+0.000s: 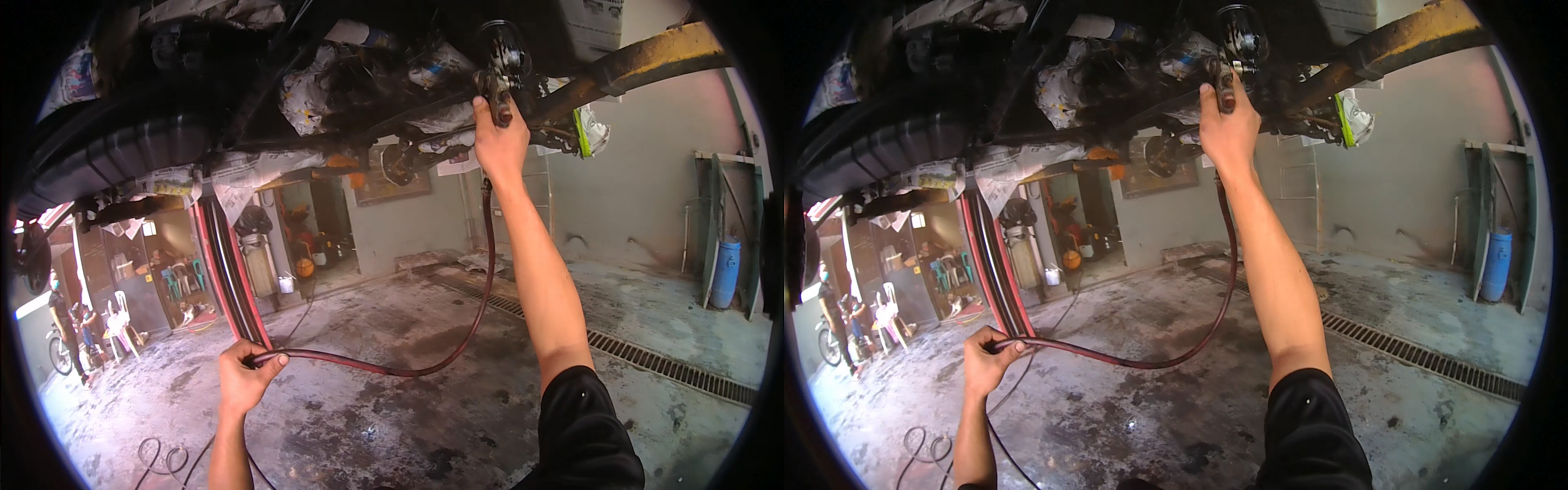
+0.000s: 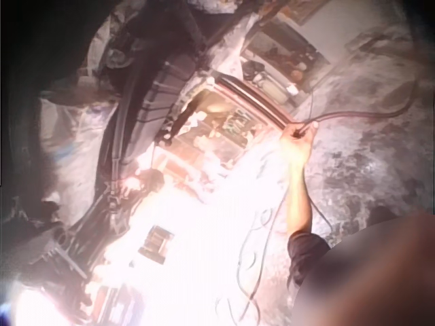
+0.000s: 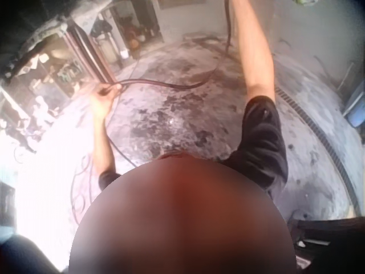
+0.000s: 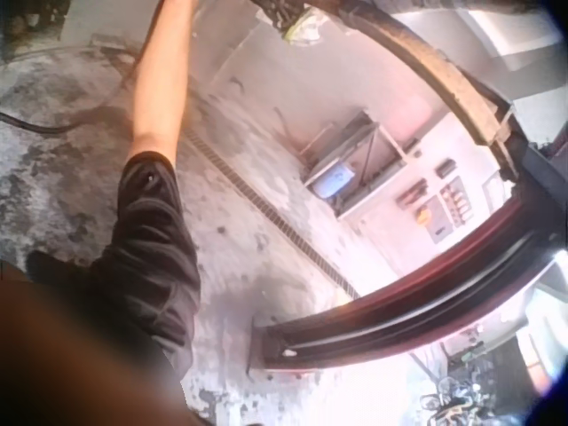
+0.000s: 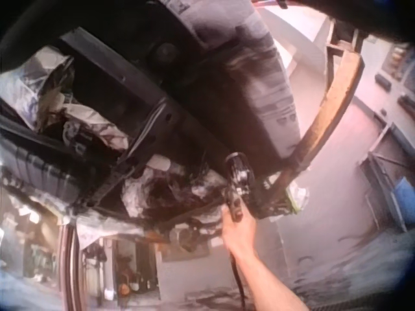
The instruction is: The person uses a handheld spray gun connected to a hose to apply a coating to the undercarriage of a car raised on a lift. The person moves the spray gun along the underside, covering various components while holding the hose with the other hand.
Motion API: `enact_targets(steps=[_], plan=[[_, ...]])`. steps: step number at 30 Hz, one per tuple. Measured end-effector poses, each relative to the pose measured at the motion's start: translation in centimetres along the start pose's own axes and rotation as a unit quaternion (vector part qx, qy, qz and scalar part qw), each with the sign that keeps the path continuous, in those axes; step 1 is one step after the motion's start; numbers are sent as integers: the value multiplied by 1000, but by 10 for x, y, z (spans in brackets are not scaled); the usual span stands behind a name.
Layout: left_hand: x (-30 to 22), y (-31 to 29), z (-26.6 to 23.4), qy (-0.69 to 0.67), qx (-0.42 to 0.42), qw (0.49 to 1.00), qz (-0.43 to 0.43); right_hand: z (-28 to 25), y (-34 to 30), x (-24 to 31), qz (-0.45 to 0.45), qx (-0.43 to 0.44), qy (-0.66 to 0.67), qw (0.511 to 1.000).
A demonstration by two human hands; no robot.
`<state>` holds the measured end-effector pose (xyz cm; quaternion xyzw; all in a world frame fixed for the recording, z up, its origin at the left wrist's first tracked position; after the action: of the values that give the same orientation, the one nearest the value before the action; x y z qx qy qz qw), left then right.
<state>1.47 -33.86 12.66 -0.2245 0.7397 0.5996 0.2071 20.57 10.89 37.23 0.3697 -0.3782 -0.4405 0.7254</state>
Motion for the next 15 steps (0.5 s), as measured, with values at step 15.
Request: enact_targets(steps=[15], plan=[[19,-14,-17,-47,-21,998,-35,17,-2,23,13,59,-16,998]])
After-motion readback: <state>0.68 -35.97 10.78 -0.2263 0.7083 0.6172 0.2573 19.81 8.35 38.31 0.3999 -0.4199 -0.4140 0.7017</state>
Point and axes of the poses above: each hand's wrist, its own y-axis towards the middle knuckle, its own z-axis out of the palm, x = y × z, the point moved 7 cm from there along y, towards the middle knuckle, and after that the axes turned 13 degrees about -y, right-handed, at the moved point
